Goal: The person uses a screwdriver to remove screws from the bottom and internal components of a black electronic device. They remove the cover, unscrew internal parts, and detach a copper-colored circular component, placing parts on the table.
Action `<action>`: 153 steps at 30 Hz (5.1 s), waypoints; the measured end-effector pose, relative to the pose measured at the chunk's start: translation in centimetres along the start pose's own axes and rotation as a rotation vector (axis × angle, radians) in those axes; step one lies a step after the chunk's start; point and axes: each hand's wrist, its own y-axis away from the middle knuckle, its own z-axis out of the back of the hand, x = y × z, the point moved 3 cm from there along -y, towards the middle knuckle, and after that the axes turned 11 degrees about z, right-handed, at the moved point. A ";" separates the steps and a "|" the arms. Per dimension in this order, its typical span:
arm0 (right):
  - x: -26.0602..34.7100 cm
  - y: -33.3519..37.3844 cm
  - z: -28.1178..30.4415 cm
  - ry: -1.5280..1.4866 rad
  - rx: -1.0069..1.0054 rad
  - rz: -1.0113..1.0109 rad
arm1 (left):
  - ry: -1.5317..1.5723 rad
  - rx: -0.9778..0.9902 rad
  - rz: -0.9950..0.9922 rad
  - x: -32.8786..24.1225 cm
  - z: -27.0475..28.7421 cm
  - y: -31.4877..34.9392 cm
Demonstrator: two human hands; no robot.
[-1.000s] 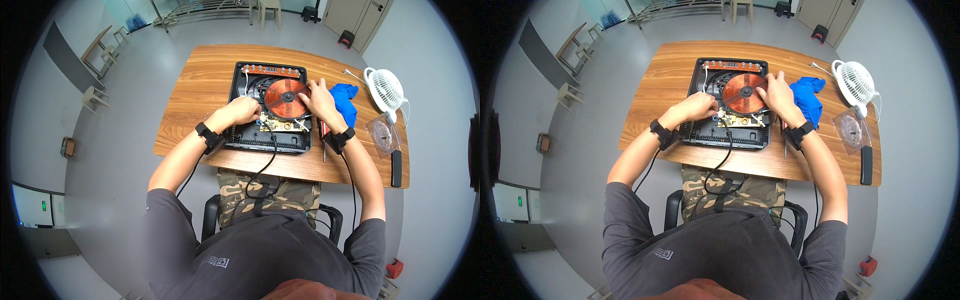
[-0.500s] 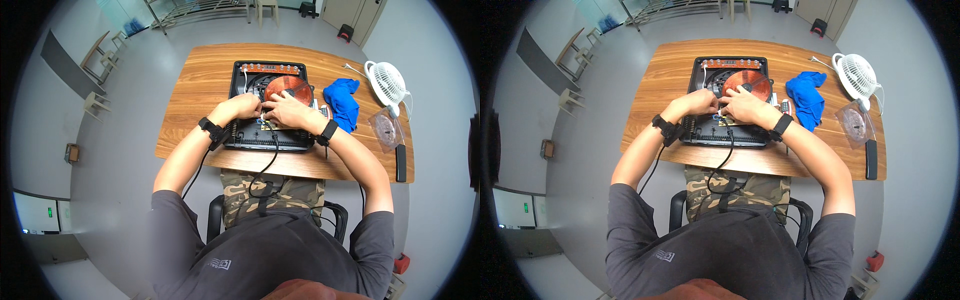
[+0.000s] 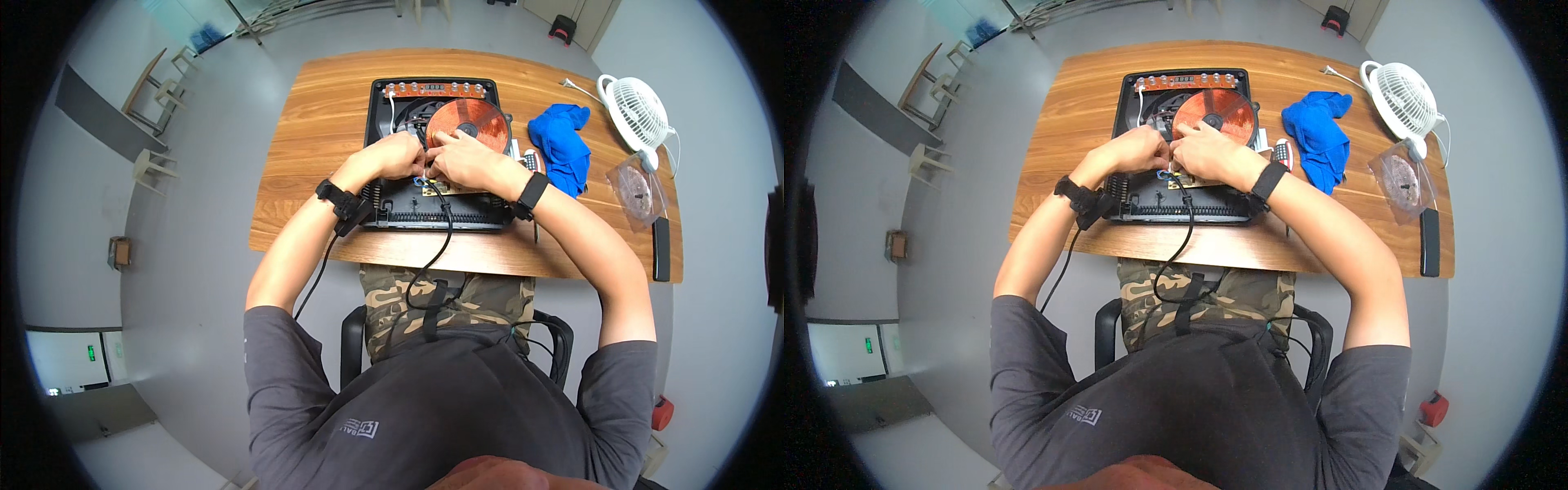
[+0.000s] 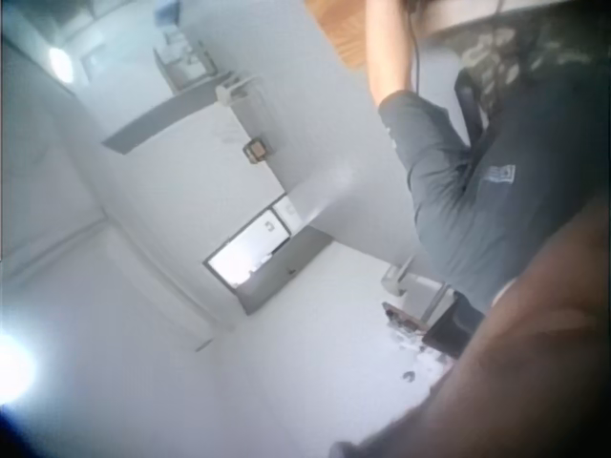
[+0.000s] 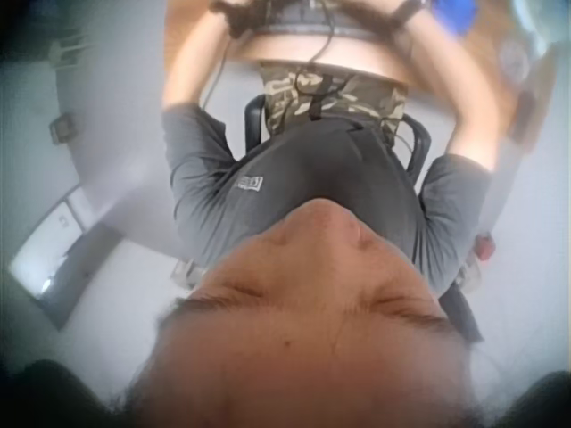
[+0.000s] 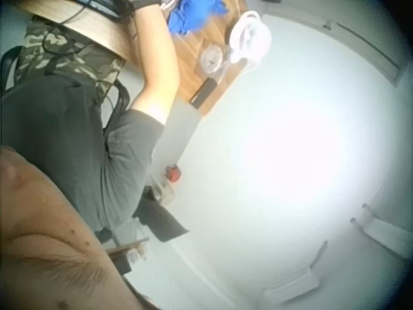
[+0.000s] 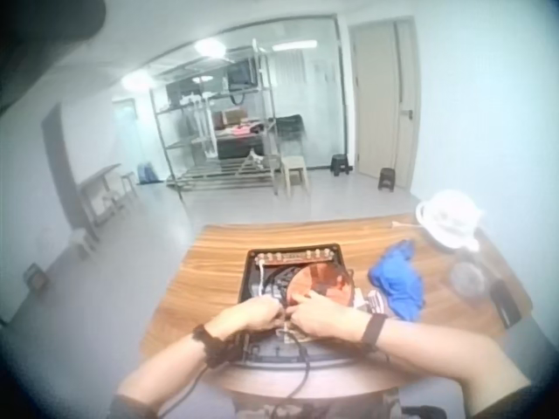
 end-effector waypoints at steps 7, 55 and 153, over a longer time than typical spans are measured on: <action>0.1 0.3 0.7 -0.113 0.071 -0.026 | -0.029 -0.007 0.036 -0.7 0.7 0.0; 0.2 -0.4 0.9 -0.135 0.088 -0.102 | -0.018 -0.001 -0.087 -0.8 1.7 1.8; -6.9 14.1 4.0 -1.820 -1.040 -0.685 | -0.347 -0.515 -0.123 -8.9 3.3 10.0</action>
